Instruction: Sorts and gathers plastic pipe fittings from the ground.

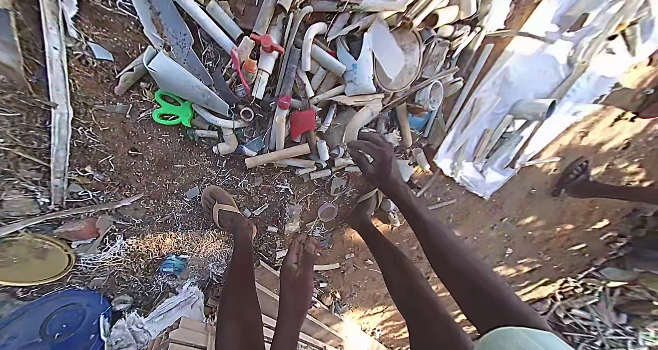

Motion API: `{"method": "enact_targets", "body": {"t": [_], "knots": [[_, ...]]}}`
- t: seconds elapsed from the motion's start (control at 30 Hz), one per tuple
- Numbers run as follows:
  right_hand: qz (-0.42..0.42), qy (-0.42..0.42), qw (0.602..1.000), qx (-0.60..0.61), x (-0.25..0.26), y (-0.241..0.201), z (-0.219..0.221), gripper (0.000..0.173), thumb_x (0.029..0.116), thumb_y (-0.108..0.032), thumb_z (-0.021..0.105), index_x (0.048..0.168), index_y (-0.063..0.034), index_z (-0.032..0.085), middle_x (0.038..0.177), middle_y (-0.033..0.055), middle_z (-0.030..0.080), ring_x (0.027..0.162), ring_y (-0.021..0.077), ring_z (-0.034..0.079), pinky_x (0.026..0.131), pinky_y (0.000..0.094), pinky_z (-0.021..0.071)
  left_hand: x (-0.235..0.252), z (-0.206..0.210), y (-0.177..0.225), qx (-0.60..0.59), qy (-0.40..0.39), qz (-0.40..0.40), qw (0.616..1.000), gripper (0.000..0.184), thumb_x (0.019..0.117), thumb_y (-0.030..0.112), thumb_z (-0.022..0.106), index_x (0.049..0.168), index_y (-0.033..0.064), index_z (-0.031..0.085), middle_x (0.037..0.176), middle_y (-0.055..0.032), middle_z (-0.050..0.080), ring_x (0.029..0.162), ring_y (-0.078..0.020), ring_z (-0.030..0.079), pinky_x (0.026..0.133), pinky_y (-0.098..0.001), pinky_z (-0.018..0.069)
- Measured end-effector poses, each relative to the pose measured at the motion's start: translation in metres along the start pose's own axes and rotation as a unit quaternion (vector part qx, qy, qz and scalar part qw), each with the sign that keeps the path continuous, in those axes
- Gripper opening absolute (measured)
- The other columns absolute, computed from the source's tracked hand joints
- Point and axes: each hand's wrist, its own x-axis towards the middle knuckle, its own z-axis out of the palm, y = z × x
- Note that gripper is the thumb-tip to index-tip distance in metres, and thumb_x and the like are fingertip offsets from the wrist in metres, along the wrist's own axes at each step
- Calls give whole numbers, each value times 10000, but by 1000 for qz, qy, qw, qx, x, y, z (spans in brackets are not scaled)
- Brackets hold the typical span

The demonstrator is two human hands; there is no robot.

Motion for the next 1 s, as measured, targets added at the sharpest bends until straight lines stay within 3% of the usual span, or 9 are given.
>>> {"method": "enact_targets", "body": {"t": [0.17,0.3,0.4,0.47,0.57,0.67,0.8,0.9,1.0], "knots": [[-141,-191,962,133,-73,-88,17,220,992,-250,565,1031,-209,778,1259,45,709,1227,239,615,1048,517,424,3,1,-1,-56,29,17,998,750,983,348,543,1522,-73,233,1382,-139,569,1156,-137,632,932,-298,551],[-233,-327,902,157,-72,-113,17,206,959,-243,579,997,-209,778,1279,-2,705,1309,308,551,1063,592,370,7,-1,1,-124,102,31,987,511,996,235,531,1408,-46,419,1151,-99,648,1044,-134,657,926,-310,562],[-165,-201,960,106,-12,-82,5,248,974,-262,566,1018,-185,798,1227,-1,723,1207,236,618,1011,527,438,6,-2,4,-131,98,26,986,477,1000,179,491,1413,-42,403,1125,-95,658,1049,-147,669,943,-316,564],[-90,-110,990,-26,58,-48,3,296,939,-266,634,1192,-157,744,1330,65,674,1208,325,607,900,577,471,5,-4,4,-135,83,16,987,488,980,153,517,1409,-51,406,1126,-111,667,1049,-165,671,946,-320,560],[14,-131,971,-197,167,-20,5,640,890,-243,748,1490,-194,530,1605,77,425,1448,420,377,1018,692,352,1,-4,5,-123,63,-4,990,528,969,157,539,1430,-55,394,1160,-118,660,1058,-150,669,942,-299,557],[25,-173,949,-262,232,-15,24,918,794,-63,796,1589,-243,372,1683,65,292,1539,443,205,1115,757,190,-3,-8,4,-97,59,3,994,533,967,197,572,1400,-79,428,1173,-116,666,1069,-125,671,967,-275,547],[50,-176,932,-313,256,-22,39,946,727,-6,805,1559,-233,415,1629,99,377,1499,449,285,1131,783,122,-5,-14,5,-107,50,1,993,494,970,162,561,1379,-83,434,1141,-117,657,1050,-133,670,949,-271,553],[91,-182,915,-348,248,-19,40,771,786,-69,771,1496,-183,494,1553,196,439,1487,489,267,1137,778,120,-6,-16,4,-98,44,-4,994,498,970,189,564,1371,-85,450,1120,-113,667,1029,-139,674,931,-283,560],[67,-147,924,-347,234,0,40,628,785,-10,731,1385,-132,589,1431,211,560,1411,489,389,1128,749,182,-6,-15,3,-89,40,2,995,519,964,238,578,1368,-69,467,1118,-92,665,1015,-114,667,930,-271,553]]}}
